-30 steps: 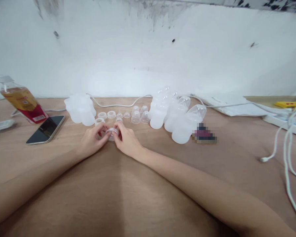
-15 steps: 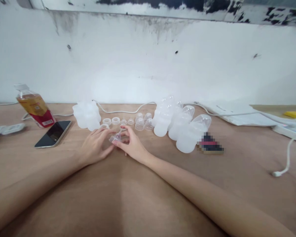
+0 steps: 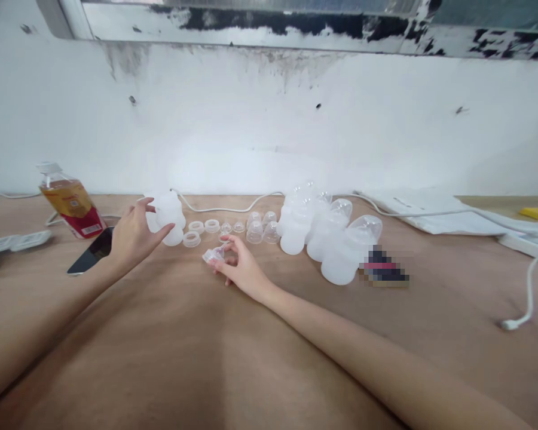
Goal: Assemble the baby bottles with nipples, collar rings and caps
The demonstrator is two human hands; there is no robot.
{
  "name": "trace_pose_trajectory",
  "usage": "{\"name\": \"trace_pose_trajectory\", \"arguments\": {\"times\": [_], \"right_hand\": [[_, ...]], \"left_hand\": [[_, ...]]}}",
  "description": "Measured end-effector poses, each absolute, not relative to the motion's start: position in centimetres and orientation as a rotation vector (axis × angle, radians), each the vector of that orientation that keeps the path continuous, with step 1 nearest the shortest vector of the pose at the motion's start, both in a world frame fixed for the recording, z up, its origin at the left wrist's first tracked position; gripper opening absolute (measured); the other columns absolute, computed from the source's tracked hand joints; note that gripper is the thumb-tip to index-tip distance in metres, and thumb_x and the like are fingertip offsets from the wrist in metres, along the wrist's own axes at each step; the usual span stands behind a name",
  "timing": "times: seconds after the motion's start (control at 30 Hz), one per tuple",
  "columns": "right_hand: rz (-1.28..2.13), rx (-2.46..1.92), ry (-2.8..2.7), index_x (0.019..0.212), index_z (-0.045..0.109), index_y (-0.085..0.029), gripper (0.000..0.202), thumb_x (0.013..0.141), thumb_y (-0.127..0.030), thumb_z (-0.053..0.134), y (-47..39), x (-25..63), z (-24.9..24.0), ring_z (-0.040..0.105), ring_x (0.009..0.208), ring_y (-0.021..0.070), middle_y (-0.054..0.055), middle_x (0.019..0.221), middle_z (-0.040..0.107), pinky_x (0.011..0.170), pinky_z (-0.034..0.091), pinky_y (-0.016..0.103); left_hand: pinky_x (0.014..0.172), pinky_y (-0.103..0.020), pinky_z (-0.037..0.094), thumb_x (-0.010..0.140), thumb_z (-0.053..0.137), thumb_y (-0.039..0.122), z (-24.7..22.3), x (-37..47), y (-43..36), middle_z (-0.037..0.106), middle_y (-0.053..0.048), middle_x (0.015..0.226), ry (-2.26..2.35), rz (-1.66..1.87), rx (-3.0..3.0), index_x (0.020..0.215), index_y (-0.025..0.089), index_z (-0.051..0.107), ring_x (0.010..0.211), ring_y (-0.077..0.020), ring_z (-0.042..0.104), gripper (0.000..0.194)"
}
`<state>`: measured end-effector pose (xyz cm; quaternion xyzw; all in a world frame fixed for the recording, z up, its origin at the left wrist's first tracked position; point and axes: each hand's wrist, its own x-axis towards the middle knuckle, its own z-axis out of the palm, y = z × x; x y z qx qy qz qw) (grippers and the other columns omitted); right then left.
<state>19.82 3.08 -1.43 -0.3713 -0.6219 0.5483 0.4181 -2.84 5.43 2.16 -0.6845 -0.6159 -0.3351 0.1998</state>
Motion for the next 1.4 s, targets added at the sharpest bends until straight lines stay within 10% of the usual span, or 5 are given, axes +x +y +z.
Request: {"name": "trace_pose_trajectory", "arguments": {"times": [0.3,0.97,1.4], "right_hand": [[1.406,-0.895,-1.377,0.103,0.041,-0.023,0.045,0.066,-0.035,0.064,3.2,20.0,-1.1,0.056,0.064,0.0103,0.002,0.092,0.045,0.035,0.041,0.017],[1.512,-0.815,-1.14,0.094,0.045,-0.022,0.034,0.068,-0.031,0.064,3.4,20.2,-1.0,0.059,0.067,0.014,0.001,0.084,0.053,0.04,0.042,0.02],[1.402,-0.672,-1.298,0.096,0.053,-0.024,0.034,0.064,-0.023,0.067,3.9,21.0,-1.0,0.052,0.095,0.0139,0.002,0.108,0.051,0.086,0.043,0.031]], "left_hand": [[0.069,-0.03,0.051,0.068,0.059,0.03,3.1,0.7,2.2,0.048,-0.007,0.101,-1.395,-1.574,-2.396,0.113,0.017,0.032,0.086,-0.0167,0.057,0.054],[0.07,-0.033,0.046,0.069,0.059,0.036,-0.8,1.5,2.4,0.059,-0.004,0.088,-1.734,-1.403,-2.737,0.104,0.016,0.051,0.079,-0.0186,0.055,0.041],[0.088,-0.036,0.041,0.069,0.058,0.03,-1.0,1.2,2.2,0.052,-0.006,0.105,-1.544,-1.252,-2.687,0.11,0.021,0.05,0.099,-0.0215,0.052,0.042]]}}
